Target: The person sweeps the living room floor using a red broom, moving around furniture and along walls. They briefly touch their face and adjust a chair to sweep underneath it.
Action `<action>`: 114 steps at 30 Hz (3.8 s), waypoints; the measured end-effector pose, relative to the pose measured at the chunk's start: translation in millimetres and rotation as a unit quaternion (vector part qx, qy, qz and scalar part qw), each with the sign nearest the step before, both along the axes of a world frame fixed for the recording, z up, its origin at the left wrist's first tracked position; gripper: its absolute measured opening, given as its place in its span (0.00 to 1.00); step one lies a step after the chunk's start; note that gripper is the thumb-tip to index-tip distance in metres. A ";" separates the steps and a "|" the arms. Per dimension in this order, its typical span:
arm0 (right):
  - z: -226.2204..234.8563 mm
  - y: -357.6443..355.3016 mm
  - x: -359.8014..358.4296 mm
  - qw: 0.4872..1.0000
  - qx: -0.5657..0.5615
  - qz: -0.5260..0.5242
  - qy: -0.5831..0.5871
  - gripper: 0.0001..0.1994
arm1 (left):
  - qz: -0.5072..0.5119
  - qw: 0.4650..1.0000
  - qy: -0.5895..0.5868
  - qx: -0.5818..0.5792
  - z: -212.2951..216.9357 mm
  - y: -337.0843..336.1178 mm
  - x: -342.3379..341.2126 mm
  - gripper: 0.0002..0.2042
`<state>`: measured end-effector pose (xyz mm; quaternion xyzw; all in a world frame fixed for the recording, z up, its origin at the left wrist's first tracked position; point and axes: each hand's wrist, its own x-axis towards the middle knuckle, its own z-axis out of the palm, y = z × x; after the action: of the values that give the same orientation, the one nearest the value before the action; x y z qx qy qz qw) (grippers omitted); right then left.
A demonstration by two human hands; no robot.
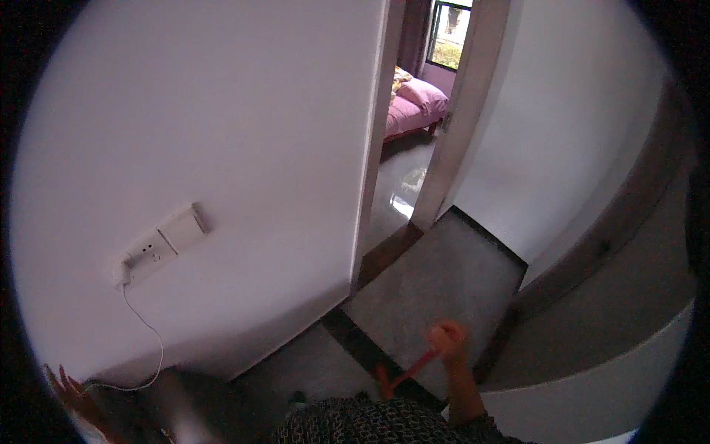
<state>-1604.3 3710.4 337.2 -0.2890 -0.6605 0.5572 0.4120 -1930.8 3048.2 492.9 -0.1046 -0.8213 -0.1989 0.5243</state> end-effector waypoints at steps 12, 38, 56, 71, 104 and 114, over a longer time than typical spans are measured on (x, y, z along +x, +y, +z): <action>38.2 -98.5 -25.2 0.986 -0.060 -0.148 -0.052 0.12 | 0.041 0.952 -0.296 -0.068 -227.8 -47.3 -100.3 0.33; 15.5 -201.9 -12.8 0.980 -0.052 -0.194 -0.012 0.10 | -0.112 0.740 -0.495 0.440 -279.1 -30.7 -59.2 0.33; 68.6 -227.6 53.5 0.900 -0.009 -0.326 0.289 0.16 | -0.358 0.523 -0.739 0.229 -314.1 231.4 17.0 0.38; -32.2 -234.4 43.9 0.918 -0.170 -0.201 0.296 0.13 | -0.330 0.616 -0.634 0.332 -380.5 234.0 -66.8 0.43; -40.2 -198.3 -9.6 0.983 -0.077 -0.097 0.133 0.12 | -0.107 0.590 -0.334 0.727 -299.5 -136.9 -44.5 0.28; -30.2 -167.1 0.1 0.915 0.372 -0.110 -0.110 0.12 | 0.190 0.953 0.232 -0.041 1.6 -138.8 -30.7 0.21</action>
<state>-1604.2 3543.3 307.0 -0.2450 -0.8251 0.1868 0.4736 -1961.5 2909.4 494.5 -0.0111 -0.6888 -0.0323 0.7242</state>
